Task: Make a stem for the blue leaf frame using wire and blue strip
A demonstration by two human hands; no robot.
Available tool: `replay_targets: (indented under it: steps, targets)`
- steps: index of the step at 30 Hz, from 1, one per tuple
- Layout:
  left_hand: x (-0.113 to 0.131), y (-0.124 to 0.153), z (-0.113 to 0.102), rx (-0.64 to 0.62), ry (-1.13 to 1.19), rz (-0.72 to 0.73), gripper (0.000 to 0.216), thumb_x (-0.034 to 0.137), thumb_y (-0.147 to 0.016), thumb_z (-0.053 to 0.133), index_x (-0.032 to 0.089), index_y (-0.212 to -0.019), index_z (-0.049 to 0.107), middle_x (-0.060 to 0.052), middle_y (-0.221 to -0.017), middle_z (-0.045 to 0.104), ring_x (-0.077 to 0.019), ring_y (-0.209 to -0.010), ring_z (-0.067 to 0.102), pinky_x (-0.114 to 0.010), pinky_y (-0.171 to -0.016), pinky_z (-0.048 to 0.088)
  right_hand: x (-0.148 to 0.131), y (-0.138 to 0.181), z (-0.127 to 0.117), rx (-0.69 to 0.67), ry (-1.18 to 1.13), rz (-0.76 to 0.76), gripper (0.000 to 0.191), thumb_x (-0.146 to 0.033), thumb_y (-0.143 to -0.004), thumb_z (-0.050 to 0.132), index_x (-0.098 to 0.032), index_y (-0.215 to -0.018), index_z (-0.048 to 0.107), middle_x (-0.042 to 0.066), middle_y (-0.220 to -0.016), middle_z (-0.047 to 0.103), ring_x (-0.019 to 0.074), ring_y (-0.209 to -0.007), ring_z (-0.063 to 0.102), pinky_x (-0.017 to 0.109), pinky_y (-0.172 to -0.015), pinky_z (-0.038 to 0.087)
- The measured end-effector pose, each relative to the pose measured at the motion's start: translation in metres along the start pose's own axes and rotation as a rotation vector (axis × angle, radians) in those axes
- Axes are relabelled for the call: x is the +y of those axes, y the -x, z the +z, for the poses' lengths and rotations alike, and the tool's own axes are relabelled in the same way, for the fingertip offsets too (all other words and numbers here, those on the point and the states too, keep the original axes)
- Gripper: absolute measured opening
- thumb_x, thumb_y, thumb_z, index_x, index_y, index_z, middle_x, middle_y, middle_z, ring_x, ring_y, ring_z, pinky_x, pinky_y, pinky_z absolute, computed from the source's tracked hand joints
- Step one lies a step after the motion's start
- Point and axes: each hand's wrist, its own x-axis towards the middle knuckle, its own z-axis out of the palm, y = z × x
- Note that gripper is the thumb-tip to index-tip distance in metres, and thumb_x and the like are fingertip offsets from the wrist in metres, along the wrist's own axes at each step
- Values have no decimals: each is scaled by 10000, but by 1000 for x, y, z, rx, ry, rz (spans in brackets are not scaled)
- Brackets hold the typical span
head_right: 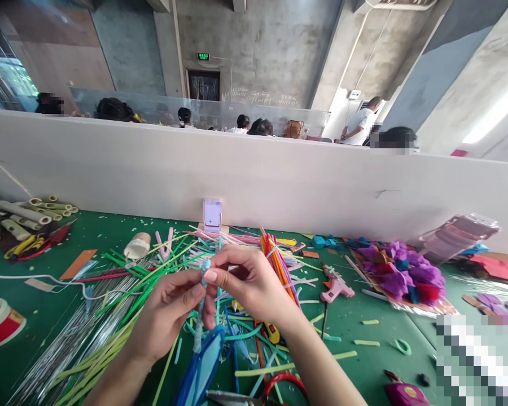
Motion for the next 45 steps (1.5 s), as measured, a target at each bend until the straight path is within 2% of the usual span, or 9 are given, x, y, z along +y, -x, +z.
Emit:
replay_targets:
  steps: [3, 8, 14, 18, 23, 29, 33, 41, 45]
  targets:
    - [-3, 2, -2, 39, -168, 5, 241, 359, -952, 604, 149, -1005, 710, -69, -799, 729, -179, -676, 705, -286, -643, 575, 2, 1, 5, 70, 82, 68, 207, -351, -912, 684, -182, -802, 634, -19, -641, 607, 111, -563, 577, 261, -552, 444]
    - [-25, 15, 5, 248, -768, 206, 362, 356, -920, 641, 241, -1262, 616, -117, -1158, 702, -278, -1014, 676, -385, -861, 538, 3, 0, 13, 289, 289, 66, 246, -395, -864, 722, -191, -765, 628, 1, -716, 626, 117, -618, 545, 249, -521, 408]
    - [-51, 22, 9, 421, -1064, 315, 232, 274, -932, 597, 219, -1133, 699, -98, -821, 728, -260, -727, 671, -321, -662, 468, -7, 2, 11, 326, 669, -57, 178, -331, -918, 672, -221, -779, 657, 10, -713, 661, 148, -656, 577, 305, -615, 446]
    - [-43, 24, 7, 368, -901, 263, 250, 284, -984, 504, 225, -1121, 704, -42, -705, 661, -195, -604, 598, -277, -602, 436, -18, 2, 0, 178, 735, -155, 131, -242, -950, 615, -227, -868, 716, 42, -843, 713, 172, -750, 635, 327, -674, 482]
    - [-32, 32, 5, 203, -440, 25, 360, 433, -1004, 470, 167, -1115, 686, 37, -541, 461, -116, -462, 461, -231, -466, 331, -15, 1, -7, 155, 493, -111, 129, -259, -933, 644, -230, -841, 729, 25, -826, 711, 161, -781, 631, 327, -735, 485]
    - [-41, 15, -7, -139, 259, -71, 294, 435, -937, 602, 152, -948, 681, 108, -447, 288, -56, -305, 334, -198, -409, 329, 12, -5, 4, 152, -101, 99, 253, -441, -829, 746, -193, -790, 706, -19, -662, 580, 89, -522, 456, 245, -472, 362]
    - [-46, 5, -12, -359, 603, -127, 205, 407, -918, 626, 211, -862, 648, 142, -337, 199, -52, -237, 213, -208, -434, 376, 20, -12, 9, 162, -177, 142, 357, -507, -769, 785, -171, -728, 669, -46, -587, 507, 72, -478, 387, 231, -443, 290]
    - [-45, 20, 1, -271, 882, -402, 111, 318, -938, 637, 274, -846, 682, 150, -347, 267, -26, -271, 231, -257, -632, 467, 41, -11, 23, 172, -396, 230, 371, -523, -814, 740, -157, -765, 704, -65, -545, 440, 63, -469, 341, 214, -445, 280]
    - [-52, 15, -5, -212, 904, -368, 129, 318, -892, 693, 254, -992, 743, 74, -558, 602, -85, -550, 619, -294, -788, 531, 43, -7, 25, 207, -454, 216, 351, -501, -818, 744, -162, -738, 704, -59, -551, 435, 64, -483, 341, 202, -443, 282]
